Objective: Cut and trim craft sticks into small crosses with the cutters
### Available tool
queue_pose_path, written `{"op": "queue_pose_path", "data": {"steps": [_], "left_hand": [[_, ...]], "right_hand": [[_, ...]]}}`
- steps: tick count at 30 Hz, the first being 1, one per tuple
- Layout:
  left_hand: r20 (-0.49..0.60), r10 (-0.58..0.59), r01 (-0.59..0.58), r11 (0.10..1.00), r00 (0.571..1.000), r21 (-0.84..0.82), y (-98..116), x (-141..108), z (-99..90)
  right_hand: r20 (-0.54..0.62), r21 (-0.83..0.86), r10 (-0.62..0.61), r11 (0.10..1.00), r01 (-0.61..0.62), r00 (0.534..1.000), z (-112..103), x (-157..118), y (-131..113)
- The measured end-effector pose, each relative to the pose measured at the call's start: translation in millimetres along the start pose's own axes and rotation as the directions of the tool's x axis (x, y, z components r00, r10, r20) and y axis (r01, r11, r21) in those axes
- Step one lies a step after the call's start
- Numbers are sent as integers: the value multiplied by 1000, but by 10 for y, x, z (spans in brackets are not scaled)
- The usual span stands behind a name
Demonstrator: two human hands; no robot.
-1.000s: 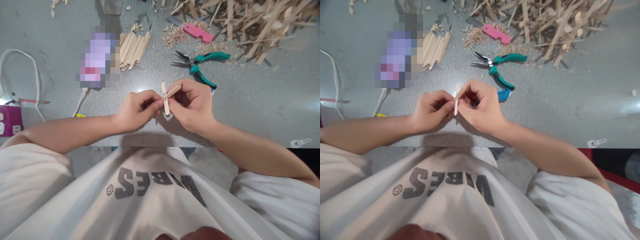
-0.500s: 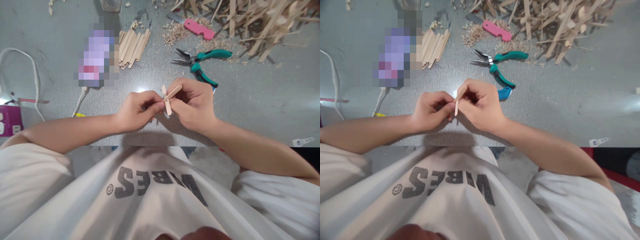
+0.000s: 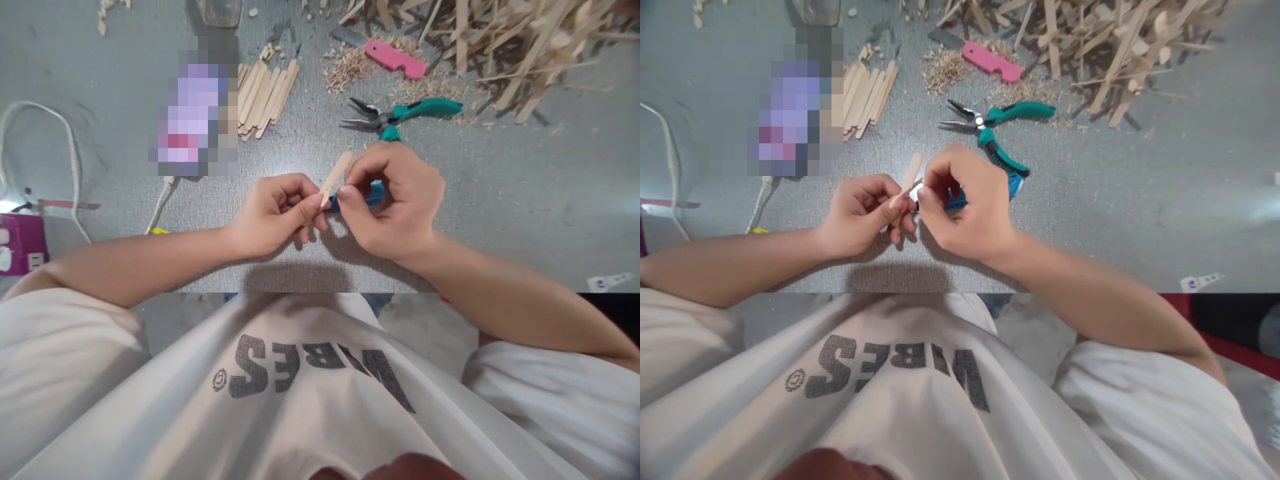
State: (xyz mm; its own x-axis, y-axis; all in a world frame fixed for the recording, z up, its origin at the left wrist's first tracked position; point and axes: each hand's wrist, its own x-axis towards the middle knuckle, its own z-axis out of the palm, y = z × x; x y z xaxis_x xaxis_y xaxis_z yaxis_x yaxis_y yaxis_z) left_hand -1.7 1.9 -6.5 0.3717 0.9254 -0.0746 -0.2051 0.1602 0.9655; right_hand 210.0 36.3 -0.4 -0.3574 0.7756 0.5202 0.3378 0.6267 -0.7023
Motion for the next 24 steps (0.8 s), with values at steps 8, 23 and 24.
{"op": "queue_pose_path", "data": {"steps": [8,23,24], "left_hand": [[-24,-9,5,985,1000,-175,9,68,-73],[-134,28,-53,982,991,-180,-2,70,-104],[-127,21,-44,983,992,-178,-7,74,-104]], "right_hand": [[526,-334,-5,918,212,851,-437,254,244],[401,-300,-42,938,174,915,-605,369,375],[357,-280,-110,935,219,927,-556,334,373]]}}
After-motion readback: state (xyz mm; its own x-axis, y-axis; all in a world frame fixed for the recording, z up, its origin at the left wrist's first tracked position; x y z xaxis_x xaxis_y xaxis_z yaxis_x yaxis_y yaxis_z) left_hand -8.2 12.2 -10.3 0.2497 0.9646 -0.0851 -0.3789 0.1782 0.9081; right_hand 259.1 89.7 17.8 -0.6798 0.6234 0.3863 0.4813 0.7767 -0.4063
